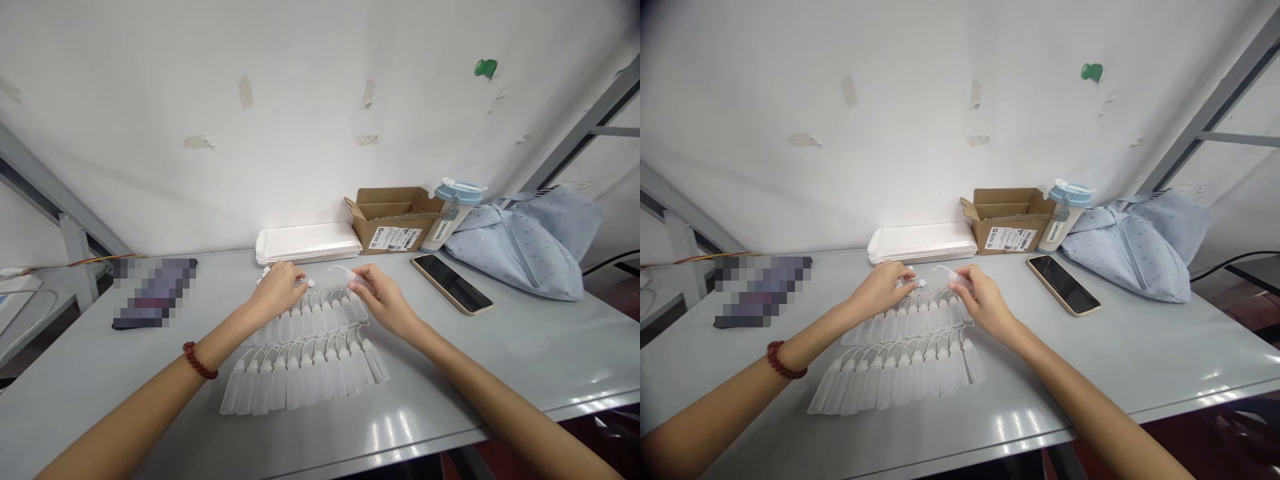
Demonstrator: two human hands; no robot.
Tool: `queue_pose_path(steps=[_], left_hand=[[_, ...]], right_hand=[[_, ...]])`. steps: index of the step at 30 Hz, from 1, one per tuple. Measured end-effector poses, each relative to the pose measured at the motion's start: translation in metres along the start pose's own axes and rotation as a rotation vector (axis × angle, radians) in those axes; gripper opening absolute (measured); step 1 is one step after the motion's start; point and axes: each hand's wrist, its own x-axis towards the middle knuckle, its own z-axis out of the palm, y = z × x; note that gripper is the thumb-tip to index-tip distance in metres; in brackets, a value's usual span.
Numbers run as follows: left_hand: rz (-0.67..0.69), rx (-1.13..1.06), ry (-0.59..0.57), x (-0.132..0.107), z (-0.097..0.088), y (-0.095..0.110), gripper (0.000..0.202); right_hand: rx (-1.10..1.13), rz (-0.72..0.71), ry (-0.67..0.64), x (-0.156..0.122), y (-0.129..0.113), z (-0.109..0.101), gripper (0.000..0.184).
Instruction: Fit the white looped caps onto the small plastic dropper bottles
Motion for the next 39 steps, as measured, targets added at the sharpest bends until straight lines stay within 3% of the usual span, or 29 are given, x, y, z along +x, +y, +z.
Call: queue_pose_path(steps=[6, 11, 17, 23, 33, 39], left_hand=[[0.013, 0.068, -0.014, 0.017, 0.016, 0.013, 0.016], [-0.005, -0.032, -0.008, 0.002, 0.003, 0.024, 0.016], [-0.087, -0.547, -0.159, -0.034, -0.013, 0.035, 0.02], [-0.128, -0.823, -0.067, -0.049, -0.004, 0.03, 0.026], [-0.097, -0.853, -0.106, -0.063, -0.004, 0.038, 0.019], [-0.147, -0.897, -0.245, -0.064, -0.004, 0.038, 0.026]], right_hand=[[0.088, 0.019, -0.061, -0.003, -0.002, 0.003, 0.021], [0.145, 0.045, -0.115, -0.005, -0.006, 0.003, 0.024], [0.232, 0.049, -0.124, -0.009, -0.013, 0.004, 0.022], [0.237, 0.016, -0.208, -0.016, -0.025, 0.007, 0.023], [0.034, -0.198, -0.252, -0.024, -0.029, 0.011, 0.018], [0.01, -0.149, -0.322, -0.029, -0.032, 0.008, 0.011]])
